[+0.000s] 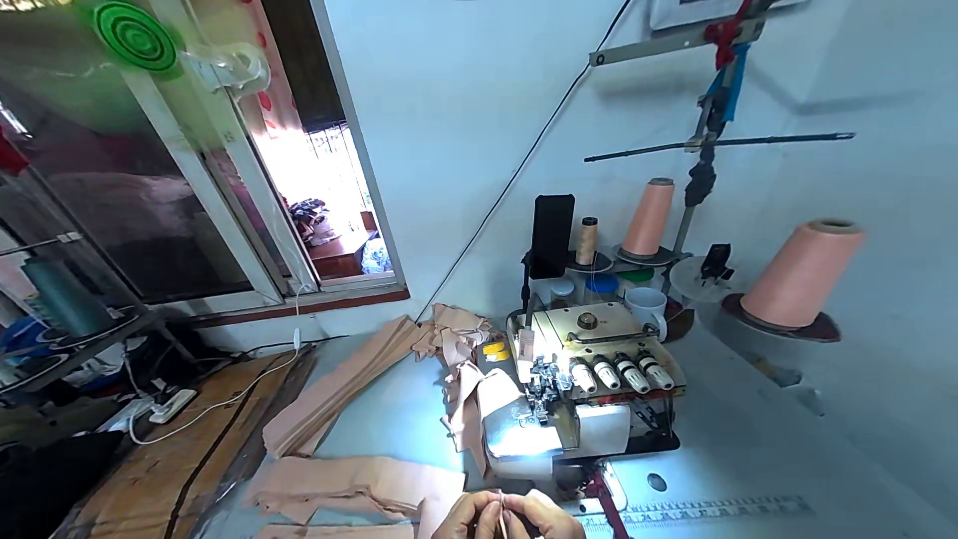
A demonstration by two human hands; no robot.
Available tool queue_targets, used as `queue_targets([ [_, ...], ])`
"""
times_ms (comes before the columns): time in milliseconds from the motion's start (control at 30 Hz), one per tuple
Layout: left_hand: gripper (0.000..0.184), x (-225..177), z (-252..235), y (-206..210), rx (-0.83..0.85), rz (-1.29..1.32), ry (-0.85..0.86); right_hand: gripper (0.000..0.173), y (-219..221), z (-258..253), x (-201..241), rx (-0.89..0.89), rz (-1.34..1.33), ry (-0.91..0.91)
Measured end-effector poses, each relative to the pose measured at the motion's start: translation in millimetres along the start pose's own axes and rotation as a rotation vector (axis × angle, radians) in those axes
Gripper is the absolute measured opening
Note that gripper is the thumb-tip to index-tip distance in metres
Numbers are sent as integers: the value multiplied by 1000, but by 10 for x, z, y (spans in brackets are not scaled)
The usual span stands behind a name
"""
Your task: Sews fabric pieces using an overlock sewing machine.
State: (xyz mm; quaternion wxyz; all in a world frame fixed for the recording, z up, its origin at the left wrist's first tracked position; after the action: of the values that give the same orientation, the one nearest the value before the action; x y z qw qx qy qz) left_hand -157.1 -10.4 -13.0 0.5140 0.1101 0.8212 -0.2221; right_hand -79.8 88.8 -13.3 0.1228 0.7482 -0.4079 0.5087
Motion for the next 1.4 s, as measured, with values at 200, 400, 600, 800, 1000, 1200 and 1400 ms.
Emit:
queue_targets([
  [200,13,318,-260,-62,203,228,277,12,35,-64,-35,52,-327,-12],
  [400,14,156,-571,-108,276,242,240,13,-33,-222,-112,64,-476,86],
  [600,13,-62,-933,137,307,-13,333,5,-175,-387,-48,-144,-440,185],
  [800,14,-102,-1030,505,208,-201,314,20,-251,-432,-110,-312,-449,231],
  [1000,22,-304,-551,633,87,-774,519,20,-276,-391,-226,-378,-332,171],
  [1200,31,-268,-390,799,-7,-896,543,22,-330,-444,-270,-429,-314,182],
  [1400,32,-310,-450,747,55,-797,498,16,-321,-508,-264,-422,-342,245],
])
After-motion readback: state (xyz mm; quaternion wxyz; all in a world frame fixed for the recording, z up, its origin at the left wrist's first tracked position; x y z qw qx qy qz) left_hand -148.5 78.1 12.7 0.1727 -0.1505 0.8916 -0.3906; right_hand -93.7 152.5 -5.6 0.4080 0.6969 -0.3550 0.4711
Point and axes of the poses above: each hand's wrist, its own z-axis away from the middle knuckle, its own y-axis out of the palm, x = y × z, the point moved 2 cm from there along -z, towards the middle knuckle, and after that the axes turned 5 degrees about -z, right-handed, at the moved point
